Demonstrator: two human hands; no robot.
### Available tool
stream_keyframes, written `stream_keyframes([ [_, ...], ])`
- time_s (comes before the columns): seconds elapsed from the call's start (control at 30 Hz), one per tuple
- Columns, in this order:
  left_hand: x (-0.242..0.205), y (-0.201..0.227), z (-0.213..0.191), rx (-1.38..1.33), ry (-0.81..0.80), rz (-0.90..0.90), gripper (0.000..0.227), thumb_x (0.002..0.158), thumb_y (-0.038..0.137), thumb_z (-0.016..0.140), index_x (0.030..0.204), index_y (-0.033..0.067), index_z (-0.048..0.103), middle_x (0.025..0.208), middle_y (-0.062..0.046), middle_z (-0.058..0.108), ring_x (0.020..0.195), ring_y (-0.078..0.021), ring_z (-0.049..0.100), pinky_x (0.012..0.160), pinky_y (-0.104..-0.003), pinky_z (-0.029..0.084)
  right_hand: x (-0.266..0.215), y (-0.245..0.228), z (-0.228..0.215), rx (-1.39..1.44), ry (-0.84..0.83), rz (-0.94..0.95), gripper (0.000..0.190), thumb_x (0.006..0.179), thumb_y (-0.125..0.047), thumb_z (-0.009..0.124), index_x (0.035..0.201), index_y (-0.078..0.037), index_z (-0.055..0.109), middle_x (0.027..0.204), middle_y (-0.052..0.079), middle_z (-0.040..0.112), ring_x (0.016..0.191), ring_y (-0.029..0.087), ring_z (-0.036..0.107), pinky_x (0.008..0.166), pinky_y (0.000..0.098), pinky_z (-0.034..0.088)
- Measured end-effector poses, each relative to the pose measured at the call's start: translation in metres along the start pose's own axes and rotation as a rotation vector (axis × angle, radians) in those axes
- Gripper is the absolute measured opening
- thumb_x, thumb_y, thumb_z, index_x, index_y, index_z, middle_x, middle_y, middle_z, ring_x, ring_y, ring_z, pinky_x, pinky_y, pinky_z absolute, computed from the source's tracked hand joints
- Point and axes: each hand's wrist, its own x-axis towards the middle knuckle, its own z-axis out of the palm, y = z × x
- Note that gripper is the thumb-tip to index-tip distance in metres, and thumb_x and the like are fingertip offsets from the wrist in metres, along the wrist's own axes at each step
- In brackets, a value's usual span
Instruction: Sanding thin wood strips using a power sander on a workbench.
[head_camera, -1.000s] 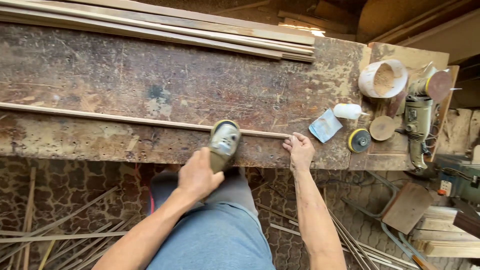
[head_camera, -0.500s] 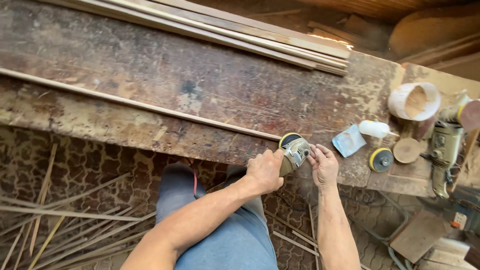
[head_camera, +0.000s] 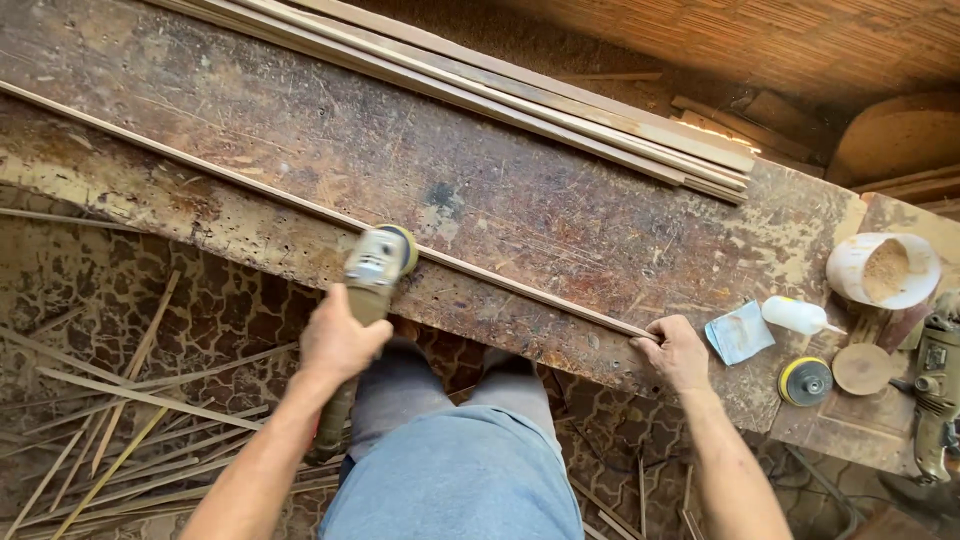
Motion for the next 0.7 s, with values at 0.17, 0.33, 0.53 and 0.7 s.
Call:
stream_keyframes([
  [0.17,-0.010,-0.045,-0.019,-0.130,0.123,-0.081,0.059,0.071,0.030,0.076,0.117,0.0058,0.048,0.093,-0.013,0.068,0.074,-0.0300,0.071,0.067,-0.047,0.059,0.009,0.032,-0.028,-0.017,-0.327,0.163,0.036,0.078,-0.039,0.087,0.092,-0.008,0.075,0.084,0.005,0.072,0.075,0.019,0.065,0.070,0.0342,0.054],
  [0.33,-0.013,-0.063,0.002,-0.226,0.234,-0.024,0.058,0.068,0.032,0.080,0.111,0.0051,0.053,0.093,-0.016,0.072,0.079,-0.0308,0.071,0.072,-0.046,0.057,-0.004,0.060,0.001,0.069,-0.080,0.263,0.029,0.082,-0.033,0.086,0.086,-0.006,0.078,0.085,0.008,0.072,0.077,0.021,0.066,0.071,0.0363,0.054],
  [0.53,-0.019,-0.054,0.019,-0.236,0.193,0.014,0.058,0.067,0.033,0.081,0.108,0.0031,0.053,0.092,-0.020,0.073,0.083,-0.0357,0.072,0.076,-0.048,0.056,-0.027,0.009,0.014,0.237,0.363,0.170,0.029,0.094,-0.028,0.080,0.106,-0.003,0.071,0.095,0.012,0.071,0.082,0.022,0.067,0.075,0.0331,0.055],
  [0.7,-0.019,-0.032,0.046,-0.026,0.160,0.278,0.063,0.066,0.035,0.082,0.108,0.0000,0.052,0.104,-0.024,0.067,0.095,-0.0433,0.066,0.079,-0.053,0.054,-0.043,0.016,0.020,0.126,0.312,-0.076,0.031,0.085,-0.018,0.081,0.113,-0.005,0.076,0.097,0.016,0.073,0.087,0.030,0.071,0.078,0.0388,0.057],
])
